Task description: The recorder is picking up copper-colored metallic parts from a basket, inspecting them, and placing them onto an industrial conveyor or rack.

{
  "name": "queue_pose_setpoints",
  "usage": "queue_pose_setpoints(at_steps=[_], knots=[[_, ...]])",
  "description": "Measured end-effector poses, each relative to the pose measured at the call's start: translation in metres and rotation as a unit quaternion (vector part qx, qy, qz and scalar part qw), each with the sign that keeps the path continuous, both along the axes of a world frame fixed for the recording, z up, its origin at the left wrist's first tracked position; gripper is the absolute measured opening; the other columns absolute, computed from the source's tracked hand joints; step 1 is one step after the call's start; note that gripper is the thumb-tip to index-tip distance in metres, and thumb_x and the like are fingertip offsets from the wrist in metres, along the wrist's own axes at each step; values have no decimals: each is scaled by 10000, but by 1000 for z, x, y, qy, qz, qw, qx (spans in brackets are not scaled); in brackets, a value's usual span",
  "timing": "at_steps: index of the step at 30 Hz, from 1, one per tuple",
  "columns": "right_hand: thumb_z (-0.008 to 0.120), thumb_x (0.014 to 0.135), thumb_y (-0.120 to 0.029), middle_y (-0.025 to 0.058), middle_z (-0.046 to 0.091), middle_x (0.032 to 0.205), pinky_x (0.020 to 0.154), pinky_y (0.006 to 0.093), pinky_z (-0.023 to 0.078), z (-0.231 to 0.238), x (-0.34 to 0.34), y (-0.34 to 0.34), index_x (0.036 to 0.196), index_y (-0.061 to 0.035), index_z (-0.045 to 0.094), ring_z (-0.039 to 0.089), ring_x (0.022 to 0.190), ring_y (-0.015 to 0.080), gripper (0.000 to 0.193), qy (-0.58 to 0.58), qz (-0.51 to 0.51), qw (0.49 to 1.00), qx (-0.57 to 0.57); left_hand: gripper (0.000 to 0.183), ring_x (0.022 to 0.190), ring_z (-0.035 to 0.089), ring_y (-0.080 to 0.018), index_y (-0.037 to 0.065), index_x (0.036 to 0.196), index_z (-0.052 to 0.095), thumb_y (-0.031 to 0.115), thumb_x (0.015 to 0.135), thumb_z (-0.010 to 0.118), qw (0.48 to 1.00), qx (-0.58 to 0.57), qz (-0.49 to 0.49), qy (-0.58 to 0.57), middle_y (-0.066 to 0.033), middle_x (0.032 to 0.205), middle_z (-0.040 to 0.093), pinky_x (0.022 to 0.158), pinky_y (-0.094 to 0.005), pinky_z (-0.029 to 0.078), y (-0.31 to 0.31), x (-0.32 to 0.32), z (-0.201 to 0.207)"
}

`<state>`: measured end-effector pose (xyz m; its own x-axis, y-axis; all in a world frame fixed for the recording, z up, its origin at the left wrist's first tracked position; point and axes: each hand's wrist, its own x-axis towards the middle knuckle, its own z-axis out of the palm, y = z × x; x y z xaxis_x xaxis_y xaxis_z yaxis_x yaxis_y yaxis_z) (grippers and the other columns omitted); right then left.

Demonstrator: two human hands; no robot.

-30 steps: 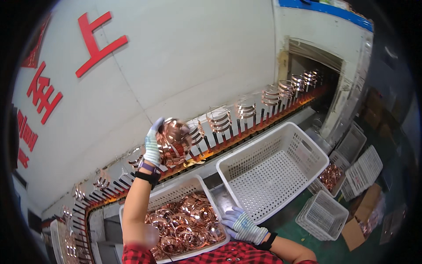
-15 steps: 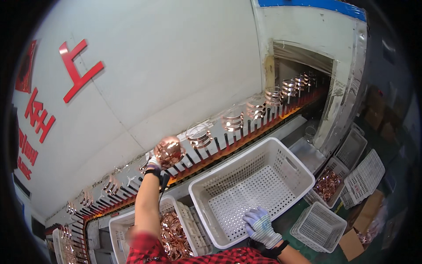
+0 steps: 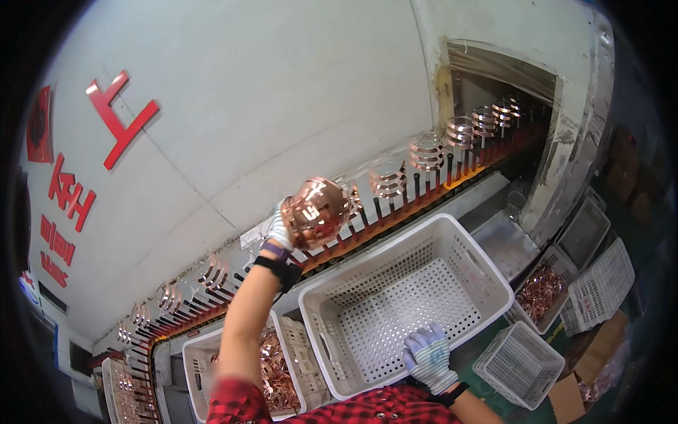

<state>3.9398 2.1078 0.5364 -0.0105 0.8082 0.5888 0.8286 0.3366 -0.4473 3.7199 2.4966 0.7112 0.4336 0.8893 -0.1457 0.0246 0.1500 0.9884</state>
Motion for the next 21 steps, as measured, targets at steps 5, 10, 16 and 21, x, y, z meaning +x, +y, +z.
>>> queue_pose_setpoints(at_steps=[5,10,16,21], knots=[[711,711,-159,77,678,978,1032,526,399,2,18,4,916,-90,663,615,1005,279,222,-8,-12,1000,4,521,1120,623,-307,173,1315,581,530,986,391,906,-215,274,-241,-29,1279,644,987,-502,483,82,25,-75],[703,710,-152,80,677,972,1008,522,413,2,29,9,890,-87,667,618,990,281,195,16,10,1000,-2,543,1110,594,-292,124,1313,549,534,976,434,899,-248,315,-179,-93,1320,587,993,-485,473,129,-4,-122],[707,729,-170,75,669,975,1007,509,425,3,37,13,919,-88,664,620,985,280,212,1,30,1000,7,523,1044,625,-293,95,1283,589,490,966,457,968,-123,216,-20,-105,1221,631,887,-446,528,67,-17,-55],[713,729,-185,69,669,993,1023,513,420,0,41,12,930,-91,663,621,996,278,228,-5,57,998,-9,516,1025,662,-281,42,1267,596,441,950,512,971,-97,-56,-210,-131,1166,676,918,-473,530,-12,71,56]])
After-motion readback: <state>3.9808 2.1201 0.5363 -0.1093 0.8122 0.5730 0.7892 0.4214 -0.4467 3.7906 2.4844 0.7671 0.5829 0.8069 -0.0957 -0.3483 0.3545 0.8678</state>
